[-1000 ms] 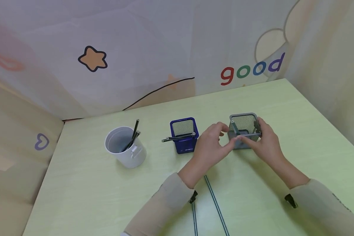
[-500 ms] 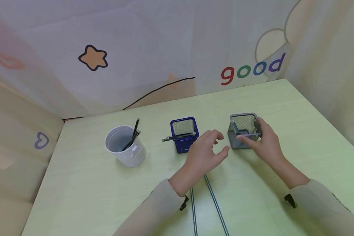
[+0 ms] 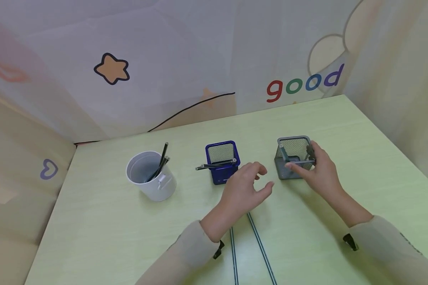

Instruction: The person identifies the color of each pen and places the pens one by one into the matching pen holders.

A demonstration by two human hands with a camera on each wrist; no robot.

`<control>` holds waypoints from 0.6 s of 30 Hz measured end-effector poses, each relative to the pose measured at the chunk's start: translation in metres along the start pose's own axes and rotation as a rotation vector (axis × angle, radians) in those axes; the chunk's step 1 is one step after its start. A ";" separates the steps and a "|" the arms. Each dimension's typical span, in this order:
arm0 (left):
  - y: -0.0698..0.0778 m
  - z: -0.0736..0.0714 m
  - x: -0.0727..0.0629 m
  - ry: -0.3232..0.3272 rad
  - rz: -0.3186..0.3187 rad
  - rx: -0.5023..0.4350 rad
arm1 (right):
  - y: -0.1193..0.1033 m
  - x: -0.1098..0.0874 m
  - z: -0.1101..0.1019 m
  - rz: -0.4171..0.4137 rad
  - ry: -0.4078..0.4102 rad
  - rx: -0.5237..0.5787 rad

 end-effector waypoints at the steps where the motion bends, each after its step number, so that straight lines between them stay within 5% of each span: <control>1: -0.001 0.000 -0.001 -0.003 -0.003 0.001 | 0.000 0.000 0.000 0.002 -0.002 0.000; 18: -0.012 0.004 -0.013 -0.036 -0.060 0.024 | 0.000 0.000 0.000 0.006 -0.010 -0.011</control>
Point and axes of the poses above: each hand's wrist, its own x-axis towards the middle knuckle, its own z-axis out of the palm, y = z × x, the point moved 6 cm from there along x, towards the middle knuckle, and after that the axes turned 2 degrees about z, right-handed, at the moved point
